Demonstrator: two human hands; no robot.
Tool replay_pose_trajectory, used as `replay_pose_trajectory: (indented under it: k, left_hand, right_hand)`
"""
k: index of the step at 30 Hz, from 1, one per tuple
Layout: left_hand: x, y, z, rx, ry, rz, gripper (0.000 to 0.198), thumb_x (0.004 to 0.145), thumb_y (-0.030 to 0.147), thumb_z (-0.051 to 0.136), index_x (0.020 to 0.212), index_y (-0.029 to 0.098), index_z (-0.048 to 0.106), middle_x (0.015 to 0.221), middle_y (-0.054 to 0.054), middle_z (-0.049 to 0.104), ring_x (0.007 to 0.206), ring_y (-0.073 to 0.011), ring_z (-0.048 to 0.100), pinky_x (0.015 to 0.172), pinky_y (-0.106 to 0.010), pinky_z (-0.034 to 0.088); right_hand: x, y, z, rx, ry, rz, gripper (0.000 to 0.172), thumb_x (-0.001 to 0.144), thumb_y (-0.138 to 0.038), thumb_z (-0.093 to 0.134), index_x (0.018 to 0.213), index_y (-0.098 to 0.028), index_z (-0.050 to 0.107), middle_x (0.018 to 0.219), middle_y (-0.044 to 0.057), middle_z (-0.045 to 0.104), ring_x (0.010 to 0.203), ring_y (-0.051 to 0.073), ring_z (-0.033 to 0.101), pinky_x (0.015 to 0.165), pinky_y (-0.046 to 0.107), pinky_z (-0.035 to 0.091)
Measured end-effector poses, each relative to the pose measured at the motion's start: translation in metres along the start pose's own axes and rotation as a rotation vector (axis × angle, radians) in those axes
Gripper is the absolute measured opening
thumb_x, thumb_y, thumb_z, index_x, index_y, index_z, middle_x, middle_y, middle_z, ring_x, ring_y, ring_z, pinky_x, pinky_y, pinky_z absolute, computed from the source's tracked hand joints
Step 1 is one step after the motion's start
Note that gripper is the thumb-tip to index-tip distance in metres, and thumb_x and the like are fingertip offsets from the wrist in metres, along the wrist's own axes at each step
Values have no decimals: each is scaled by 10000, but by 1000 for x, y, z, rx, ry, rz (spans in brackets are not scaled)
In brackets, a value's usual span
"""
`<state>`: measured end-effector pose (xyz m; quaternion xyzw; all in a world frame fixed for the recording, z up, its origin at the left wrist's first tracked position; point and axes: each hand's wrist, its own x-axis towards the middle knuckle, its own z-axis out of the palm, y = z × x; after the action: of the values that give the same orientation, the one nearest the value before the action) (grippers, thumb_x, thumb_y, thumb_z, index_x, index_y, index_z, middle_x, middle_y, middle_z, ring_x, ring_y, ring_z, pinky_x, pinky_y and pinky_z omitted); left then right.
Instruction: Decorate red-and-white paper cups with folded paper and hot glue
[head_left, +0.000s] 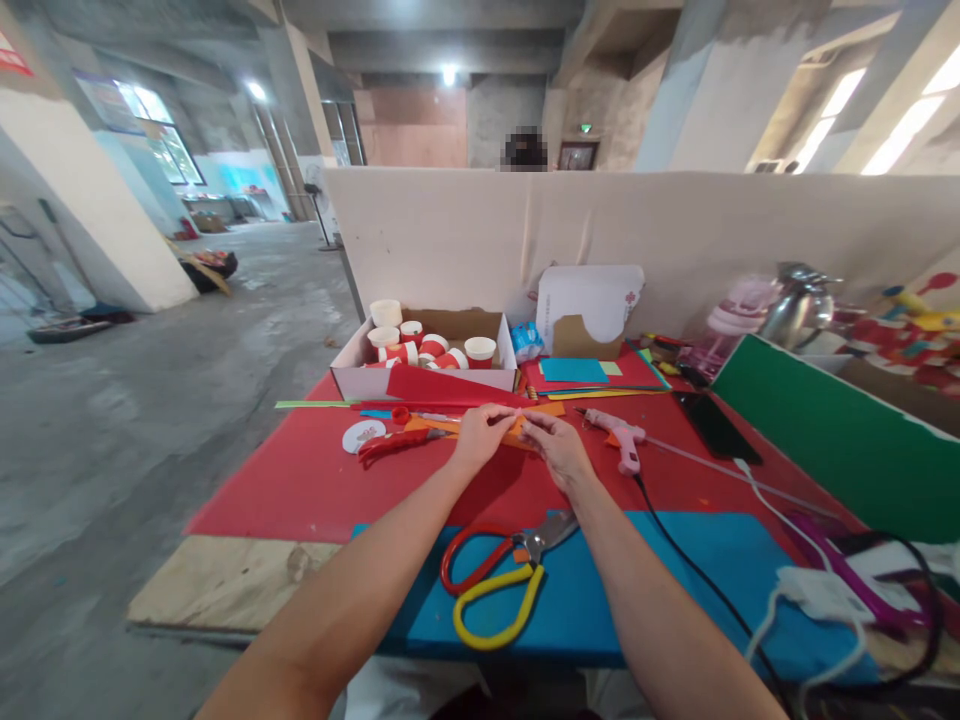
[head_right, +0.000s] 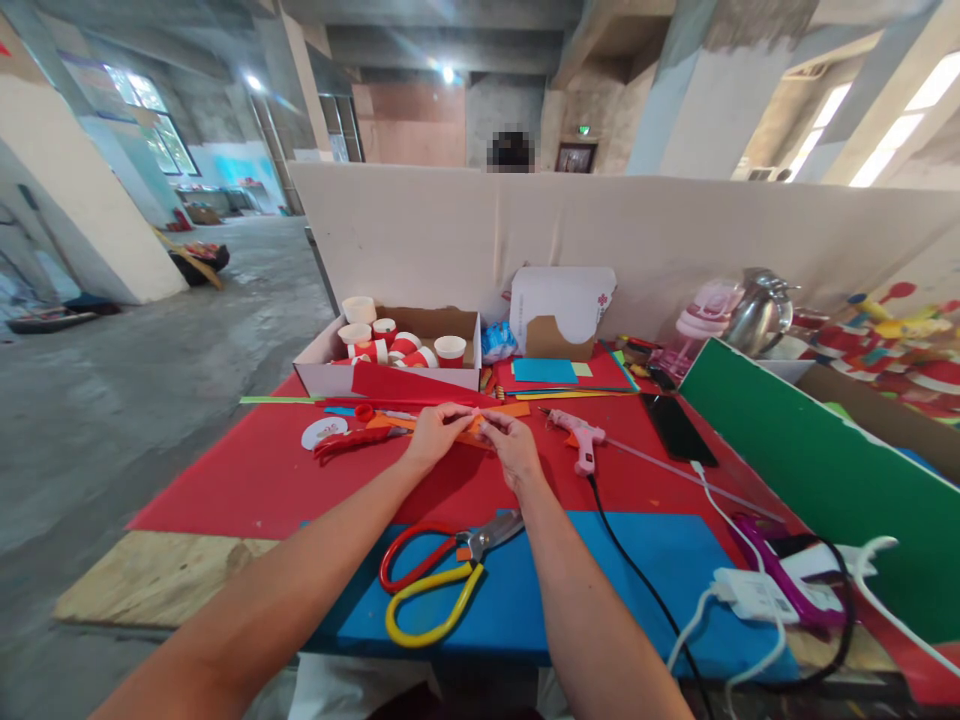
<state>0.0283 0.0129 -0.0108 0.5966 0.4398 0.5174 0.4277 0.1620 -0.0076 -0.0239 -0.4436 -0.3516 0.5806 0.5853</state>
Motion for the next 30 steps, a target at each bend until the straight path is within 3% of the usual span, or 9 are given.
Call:
replay_pose_trajectory:
  k: [5,11,16,22,27,30]
  left_hand:
    - [-2,-4,-4,198,-94,196,171,767,144,603,791,238,744,775,-43,675,743,-172,586,750,-234,429]
    - [-5,-4,-7,449,-241,389,270,853,153,471,950,218,714,815,-87,638,823,-200,553,820,-265,408]
    - [-7,-2,-9,479,-276,400,256,856,167,478,981,231,692,857,-98,630,893,-217,535,898,-294,382]
    - [-7,1,-11,522,-285,443,230,846,152,512,974,219,691,871,-100,627,875,-212,542,881,-297,398]
    - [-6,0,-10,661,-295,519,237,863,146,478,980,207,674,905,-76,648,903,-195,563,873,-316,436]
    - [-4,-5,-10,582,-240,494,266,868,147,446,1027,188,656,974,-76,669,928,-185,588,870,-308,452]
  right_hand:
    - [1,1,-4,-6,-20,17,276,536,-218,795,791,-186,694,685,-19,678,582,111,621,641,265,525]
    - [1,-1,-5,38,-30,44,246,521,-192,807,743,-184,702,739,-6,700,620,107,630,695,260,547]
    - [-1,-5,-5,85,-48,76,220,537,-158,798,738,-166,709,725,9,704,674,117,644,763,262,542]
    - [-1,-10,-4,164,-19,113,115,589,-198,777,661,-159,695,655,13,682,632,114,625,730,264,546]
    - [-4,-11,-5,141,-57,85,222,549,-284,827,659,-163,676,614,-16,655,597,93,607,711,242,545]
    - [-6,-13,-5,142,-42,96,276,475,-239,859,683,-174,690,622,-27,667,603,90,620,699,222,546]
